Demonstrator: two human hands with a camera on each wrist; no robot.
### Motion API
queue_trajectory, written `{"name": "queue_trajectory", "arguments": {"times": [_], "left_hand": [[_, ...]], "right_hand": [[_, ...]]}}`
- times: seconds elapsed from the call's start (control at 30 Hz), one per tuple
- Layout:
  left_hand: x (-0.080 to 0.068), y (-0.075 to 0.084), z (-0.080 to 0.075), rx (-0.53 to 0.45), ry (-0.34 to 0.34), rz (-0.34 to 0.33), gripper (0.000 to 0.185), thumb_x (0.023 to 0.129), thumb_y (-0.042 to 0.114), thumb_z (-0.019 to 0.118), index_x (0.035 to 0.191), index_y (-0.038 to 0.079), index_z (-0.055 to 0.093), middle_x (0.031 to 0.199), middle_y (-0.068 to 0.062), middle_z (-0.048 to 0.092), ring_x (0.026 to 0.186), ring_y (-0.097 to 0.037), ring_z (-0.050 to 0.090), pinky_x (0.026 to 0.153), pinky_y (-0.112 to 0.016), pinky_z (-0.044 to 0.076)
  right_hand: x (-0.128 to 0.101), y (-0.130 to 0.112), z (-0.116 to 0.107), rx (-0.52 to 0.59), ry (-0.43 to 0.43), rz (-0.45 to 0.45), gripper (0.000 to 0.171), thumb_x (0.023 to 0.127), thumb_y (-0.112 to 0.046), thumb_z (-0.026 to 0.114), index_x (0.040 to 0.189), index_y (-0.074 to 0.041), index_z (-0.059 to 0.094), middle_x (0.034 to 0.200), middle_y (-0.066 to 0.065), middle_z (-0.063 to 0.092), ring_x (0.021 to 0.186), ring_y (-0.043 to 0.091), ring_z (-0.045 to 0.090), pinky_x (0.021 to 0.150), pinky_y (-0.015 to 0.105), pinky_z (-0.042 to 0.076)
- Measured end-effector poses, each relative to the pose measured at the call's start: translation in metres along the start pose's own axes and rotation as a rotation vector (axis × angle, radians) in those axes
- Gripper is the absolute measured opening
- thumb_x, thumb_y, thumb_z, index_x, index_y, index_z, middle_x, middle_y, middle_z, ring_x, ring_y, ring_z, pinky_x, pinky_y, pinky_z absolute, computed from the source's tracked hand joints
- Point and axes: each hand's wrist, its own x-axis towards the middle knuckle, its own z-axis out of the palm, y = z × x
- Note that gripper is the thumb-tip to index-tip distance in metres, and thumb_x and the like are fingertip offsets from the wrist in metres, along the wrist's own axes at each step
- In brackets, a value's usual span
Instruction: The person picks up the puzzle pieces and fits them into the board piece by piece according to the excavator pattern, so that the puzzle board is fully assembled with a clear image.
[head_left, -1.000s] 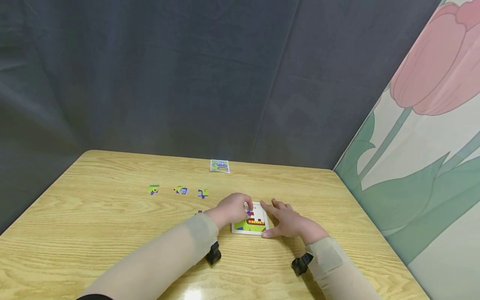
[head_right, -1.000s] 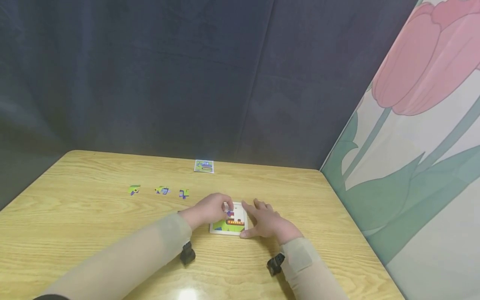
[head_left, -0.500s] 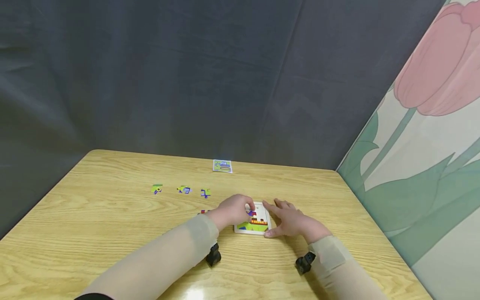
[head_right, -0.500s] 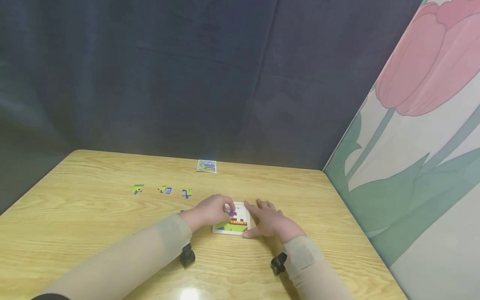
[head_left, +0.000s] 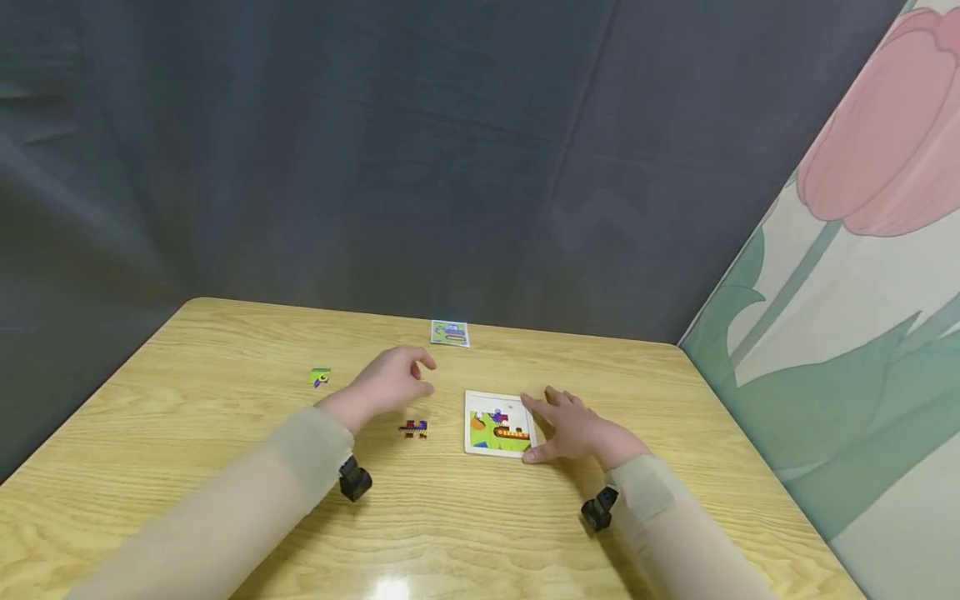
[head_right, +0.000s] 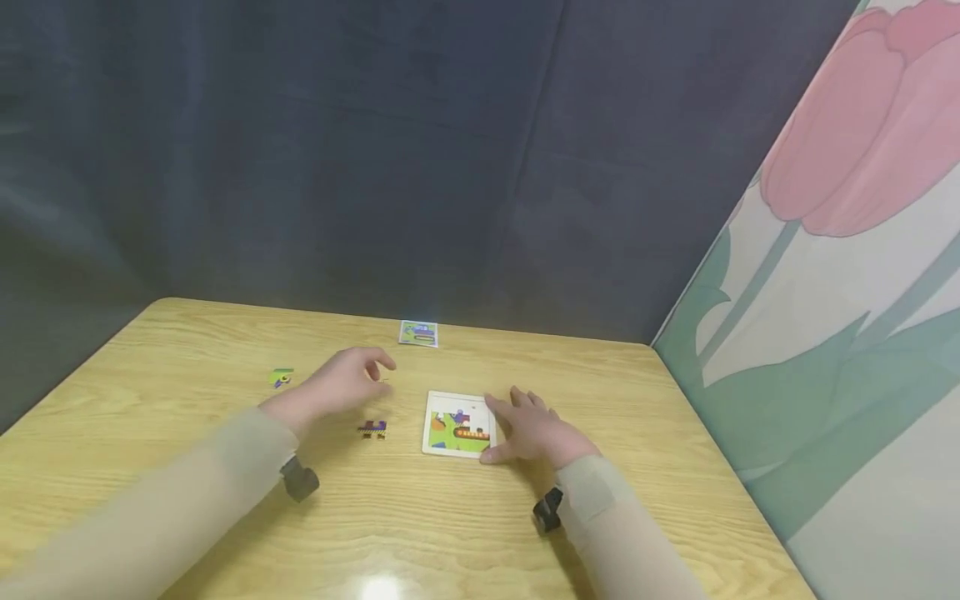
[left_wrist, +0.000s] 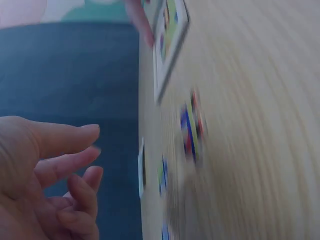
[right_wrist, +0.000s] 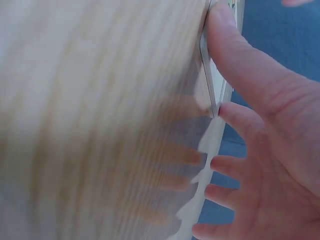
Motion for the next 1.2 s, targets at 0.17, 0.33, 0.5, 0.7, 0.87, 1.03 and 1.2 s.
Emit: {"name": "queue_trajectory", "arguments": {"times": [0.17,0.33,0.5,0.7,0.87,1.03,1.2], "left_hand": [[-0.005,-0.023,-0.016,0.023,-0.09,-0.037,0.023,0.086,0.01,0.075,0.108,0.009,0.069,0.089,-0.006,0.057,0.074,-0.021,0.051,0.065,-0.035,0.043],[-0.007,-0.026,-0.006,0.037,-0.213,-0.026,0.025,0.081,0.008,0.08,0.103,0.009,0.067,0.088,-0.006,0.056,0.073,-0.02,0.049,0.064,-0.034,0.041],[-0.009,-0.021,0.008,0.145,-0.224,0.002,0.028,0.075,0.01,0.086,0.092,0.012,0.063,0.081,-0.004,0.055,0.072,-0.019,0.05,0.067,-0.035,0.04],[-0.011,-0.02,0.013,0.188,-0.227,0.024,0.024,0.077,0.004,0.083,0.079,0.012,0.061,0.083,-0.002,0.055,0.075,-0.019,0.05,0.07,-0.035,0.042],[-0.011,-0.021,0.013,0.174,-0.215,0.009,0.023,0.078,0.005,0.083,0.081,0.011,0.06,0.08,-0.002,0.055,0.073,-0.019,0.051,0.068,-0.034,0.042],[-0.017,-0.019,0.01,0.17,-0.194,-0.021,0.029,0.078,0.01,0.084,0.095,0.01,0.061,0.083,-0.002,0.055,0.074,-0.019,0.051,0.07,-0.035,0.042],[-0.021,-0.02,0.007,0.227,-0.193,-0.011,0.029,0.076,0.012,0.086,0.088,0.011,0.06,0.081,-0.001,0.055,0.072,-0.019,0.05,0.067,-0.034,0.041]], "right_hand": [[0.008,0.0,-0.005,0.053,-0.012,0.002,0.104,0.074,-0.057,0.077,0.157,-0.022,0.026,0.159,0.026,0.012,0.143,0.05,0.01,0.105,0.069,0.019],[0.018,0.002,-0.009,0.097,-0.025,0.007,0.103,0.076,-0.054,0.077,0.158,-0.021,0.023,0.16,0.025,0.009,0.144,0.049,0.008,0.106,0.069,0.019],[0.027,0.002,-0.01,0.116,-0.04,0.001,0.102,0.078,-0.052,0.077,0.158,-0.021,0.022,0.16,0.026,0.009,0.143,0.05,0.009,0.106,0.069,0.019],[0.03,0.001,-0.01,0.124,-0.036,0.002,0.102,0.077,-0.05,0.079,0.158,-0.021,0.023,0.16,0.025,0.01,0.143,0.05,0.01,0.105,0.069,0.02],[0.029,-0.002,-0.009,0.108,-0.034,0.004,0.102,0.078,-0.05,0.079,0.158,-0.021,0.023,0.159,0.027,0.01,0.142,0.052,0.01,0.106,0.069,0.02],[0.026,-0.005,-0.007,0.113,-0.043,0.025,0.102,0.077,-0.052,0.078,0.158,-0.025,0.022,0.16,0.026,0.008,0.143,0.05,0.007,0.107,0.068,0.018],[0.021,-0.013,-0.007,0.116,-0.056,0.038,0.102,0.076,-0.05,0.079,0.158,-0.028,0.022,0.161,0.025,0.007,0.145,0.048,0.004,0.107,0.068,0.015]]}}
